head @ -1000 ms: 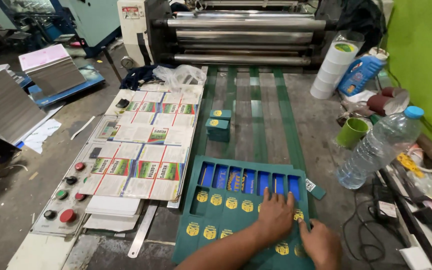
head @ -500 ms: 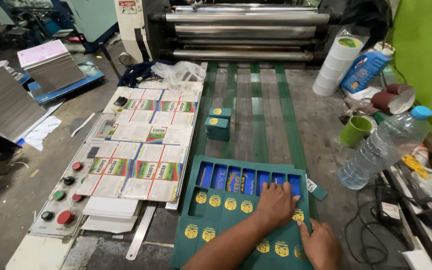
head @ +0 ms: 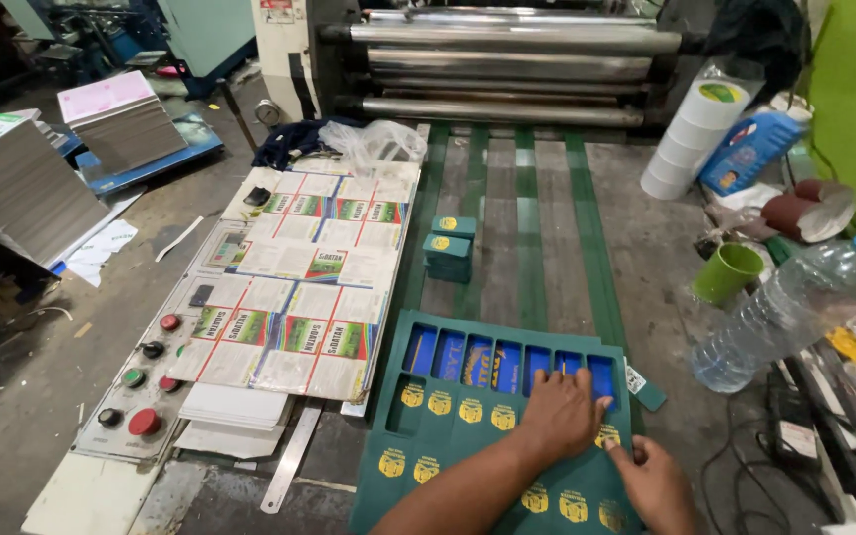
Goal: The person organizes small product inserts into a green tray by hand, picking them from stacks and placing them into individual slots.
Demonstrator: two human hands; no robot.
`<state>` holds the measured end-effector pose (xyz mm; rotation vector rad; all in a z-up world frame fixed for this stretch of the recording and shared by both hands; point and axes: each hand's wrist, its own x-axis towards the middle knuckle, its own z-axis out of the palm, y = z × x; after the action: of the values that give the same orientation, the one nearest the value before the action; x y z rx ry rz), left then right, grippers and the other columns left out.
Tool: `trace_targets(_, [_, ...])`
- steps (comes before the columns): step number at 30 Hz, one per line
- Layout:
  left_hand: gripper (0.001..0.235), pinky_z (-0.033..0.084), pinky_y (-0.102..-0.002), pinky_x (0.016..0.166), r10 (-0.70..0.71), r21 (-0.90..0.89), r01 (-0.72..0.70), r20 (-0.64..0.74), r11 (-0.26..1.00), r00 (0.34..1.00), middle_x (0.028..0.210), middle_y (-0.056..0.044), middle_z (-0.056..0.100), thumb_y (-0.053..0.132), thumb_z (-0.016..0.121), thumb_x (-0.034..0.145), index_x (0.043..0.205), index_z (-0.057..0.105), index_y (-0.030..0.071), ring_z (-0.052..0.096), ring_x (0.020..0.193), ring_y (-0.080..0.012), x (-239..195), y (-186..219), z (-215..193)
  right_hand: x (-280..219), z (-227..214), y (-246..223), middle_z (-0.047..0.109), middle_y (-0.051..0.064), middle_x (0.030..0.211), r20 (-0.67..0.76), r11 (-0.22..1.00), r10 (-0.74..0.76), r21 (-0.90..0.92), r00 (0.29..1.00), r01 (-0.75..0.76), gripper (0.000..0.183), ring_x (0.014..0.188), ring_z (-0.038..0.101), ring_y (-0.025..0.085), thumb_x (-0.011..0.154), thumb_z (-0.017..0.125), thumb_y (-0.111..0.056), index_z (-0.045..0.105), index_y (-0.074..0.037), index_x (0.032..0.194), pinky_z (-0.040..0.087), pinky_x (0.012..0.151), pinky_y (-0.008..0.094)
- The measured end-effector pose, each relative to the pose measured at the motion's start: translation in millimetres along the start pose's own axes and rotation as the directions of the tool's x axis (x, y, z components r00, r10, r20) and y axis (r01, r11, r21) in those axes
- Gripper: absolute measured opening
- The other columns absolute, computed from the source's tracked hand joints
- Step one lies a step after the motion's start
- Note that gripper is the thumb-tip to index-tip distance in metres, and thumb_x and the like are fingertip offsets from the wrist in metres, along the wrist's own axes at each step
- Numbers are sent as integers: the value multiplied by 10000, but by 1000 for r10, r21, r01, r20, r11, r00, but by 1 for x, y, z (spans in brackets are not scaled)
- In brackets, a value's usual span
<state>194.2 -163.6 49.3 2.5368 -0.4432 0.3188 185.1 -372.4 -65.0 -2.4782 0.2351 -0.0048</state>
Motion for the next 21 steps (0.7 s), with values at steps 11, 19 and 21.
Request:
trace_targets(11, [458, 371, -570, 883, -19, -65, 26, 105, 998, 994, 973, -285, 670, 418, 475, 1070, 1140, 539, -30, 630, 932, -419, 5, -2, -4, 18, 9, 33, 726, 118, 827, 167, 786, 118, 587, 979, -195, 369, 678, 630, 169, 847, 825, -224, 745, 90, 1023, 487, 616, 316])
trace_targets(19, [480, 386, -571, 903, 10, -58, -13, -59, 998, 998, 986, -263, 688, 438, 510, 1059, 1123, 555, -35, 640, 957, -421, -2, -6, 6, 39, 14, 42, 748, 159, 852, 174, 771, 99, 609, 980, -186, 396, 706, 673, 204, 813, 838, -176, 693, 90, 1069, 526, 634, 330])
trace_targets(21, [479, 390, -564, 900, 6, -58, -9, -62, 998, 998, 989, -260, 692, 439, 509, 1065, 1130, 555, -34, 642, 954, -420, -7, -3, 3, 28, 7, 35, 744, 154, 865, 169, 738, 88, 651, 982, -178, 397, 711, 666, 196, 826, 825, -179, 683, 93, 1078, 521, 632, 324])
